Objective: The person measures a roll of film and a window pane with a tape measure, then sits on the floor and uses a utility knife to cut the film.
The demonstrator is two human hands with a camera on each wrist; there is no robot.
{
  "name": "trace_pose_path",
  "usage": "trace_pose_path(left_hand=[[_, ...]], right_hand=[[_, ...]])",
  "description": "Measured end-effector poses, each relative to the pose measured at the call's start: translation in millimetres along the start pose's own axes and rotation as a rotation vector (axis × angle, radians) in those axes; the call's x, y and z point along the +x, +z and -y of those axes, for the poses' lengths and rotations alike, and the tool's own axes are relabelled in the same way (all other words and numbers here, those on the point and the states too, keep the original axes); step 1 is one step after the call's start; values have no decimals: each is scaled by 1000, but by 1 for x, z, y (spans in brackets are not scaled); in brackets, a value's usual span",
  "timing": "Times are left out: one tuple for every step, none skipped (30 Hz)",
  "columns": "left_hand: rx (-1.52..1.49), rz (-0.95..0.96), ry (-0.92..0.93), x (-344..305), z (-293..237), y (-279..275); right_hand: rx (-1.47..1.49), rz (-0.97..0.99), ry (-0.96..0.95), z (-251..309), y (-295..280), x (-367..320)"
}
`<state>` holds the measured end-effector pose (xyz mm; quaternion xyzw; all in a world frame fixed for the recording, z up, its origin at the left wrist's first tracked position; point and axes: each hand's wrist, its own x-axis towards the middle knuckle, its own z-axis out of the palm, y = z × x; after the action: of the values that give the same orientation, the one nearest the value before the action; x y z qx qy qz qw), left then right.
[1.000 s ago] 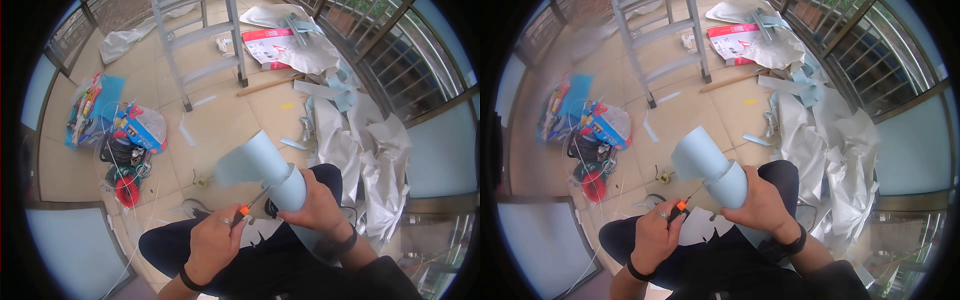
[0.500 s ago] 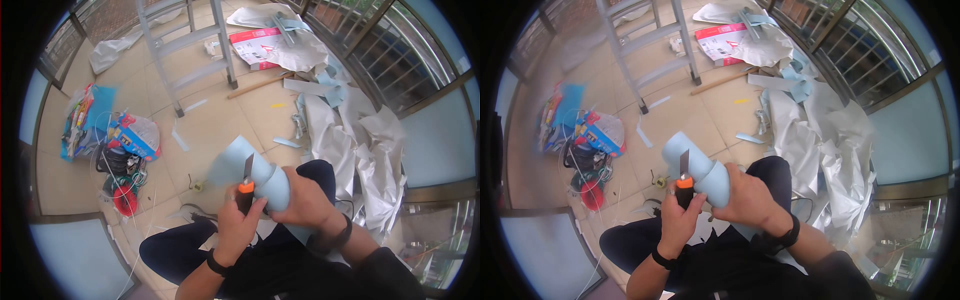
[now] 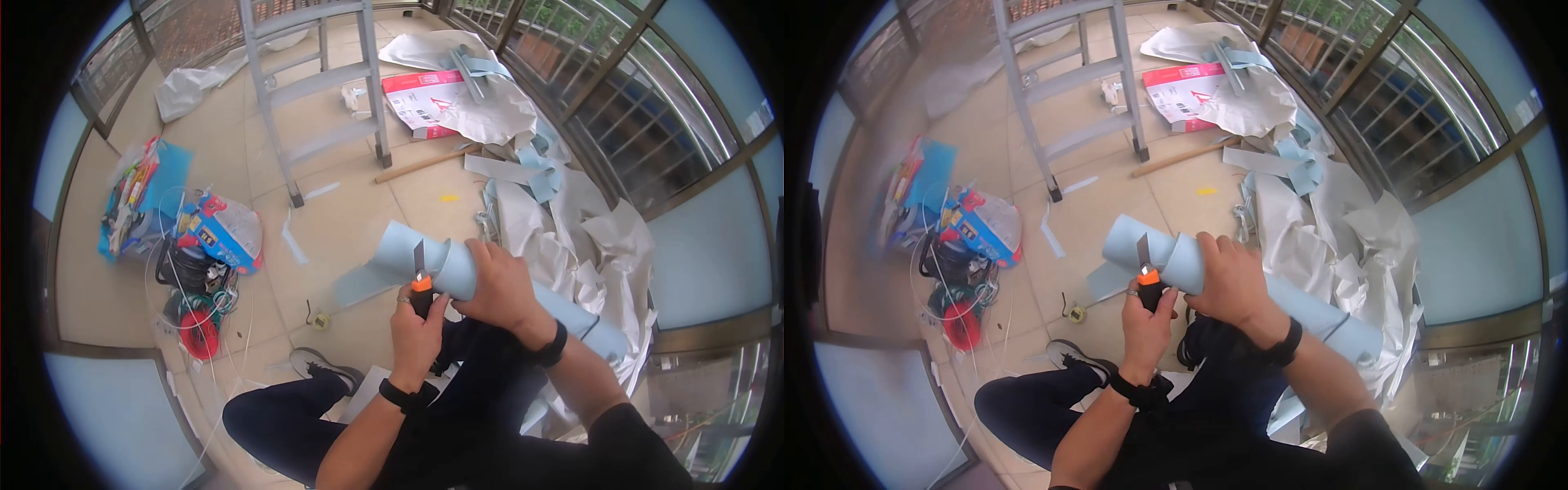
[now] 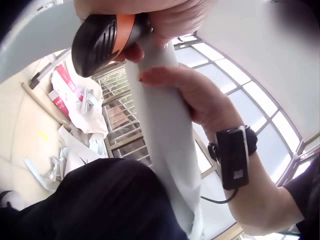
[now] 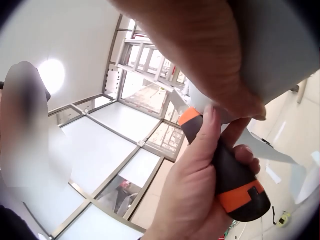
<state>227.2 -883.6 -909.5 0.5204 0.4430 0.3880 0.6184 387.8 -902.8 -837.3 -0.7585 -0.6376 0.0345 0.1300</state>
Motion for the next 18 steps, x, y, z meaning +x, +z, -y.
trace_pose_path(left_hand=[[-12, -5, -25, -1, 7, 1], [-25, -7, -49, 0, 13, 0], [-28, -12, -48, 1, 15, 0], [-77, 4, -42, 1, 17, 0], [-126, 23, -37, 0, 19, 0], [-130, 20, -38, 0, 20, -2], [-89, 42, -27, 2, 20, -4], [-47, 65, -16, 3, 19, -5], [-52, 65, -17, 3, 17, -4], [-62, 52, -2, 4, 13, -3], [-72, 39, 13, 4, 9, -3], [-78, 35, 17, 5, 7, -4], [-16, 43, 49, 6, 5, -5], [46, 47, 78, 6, 4, -8], [40, 36, 76, 3, 4, -10], [111, 38, 83, 0, 4, -12], [184, 43, 90, -4, 4, -15], [183, 38, 89, -10, 2, -20]], right_hand=[[-27, -43, 52, 6, 5, -4], [-27, -40, 42, 8, 7, -7], [-14, -50, 51, 7, 8, -8], [0, -57, 62, 7, 8, -10], [-3, -52, 61, 4, 3, -12], [90, 27, 53, 2, -8, -11], [183, 108, 45, -2, -15, -10], [179, 111, 44, -9, -19, -4], [246, 205, 67, -17, -24, 4], [311, 296, 89, -20, -28, 9], [305, 294, 86, -19, -28, 10], [307, 322, 104, -16, -28, 11], [309, 351, 119, -14, -28, 14], [302, 356, 107, -14, -23, 13], [260, 278, 64, -15, -13, 8], [220, 200, 21, -16, -4, 4], [218, 203, 15, -14, 3, 1], [152, 205, 50, -11, 10, -1]])
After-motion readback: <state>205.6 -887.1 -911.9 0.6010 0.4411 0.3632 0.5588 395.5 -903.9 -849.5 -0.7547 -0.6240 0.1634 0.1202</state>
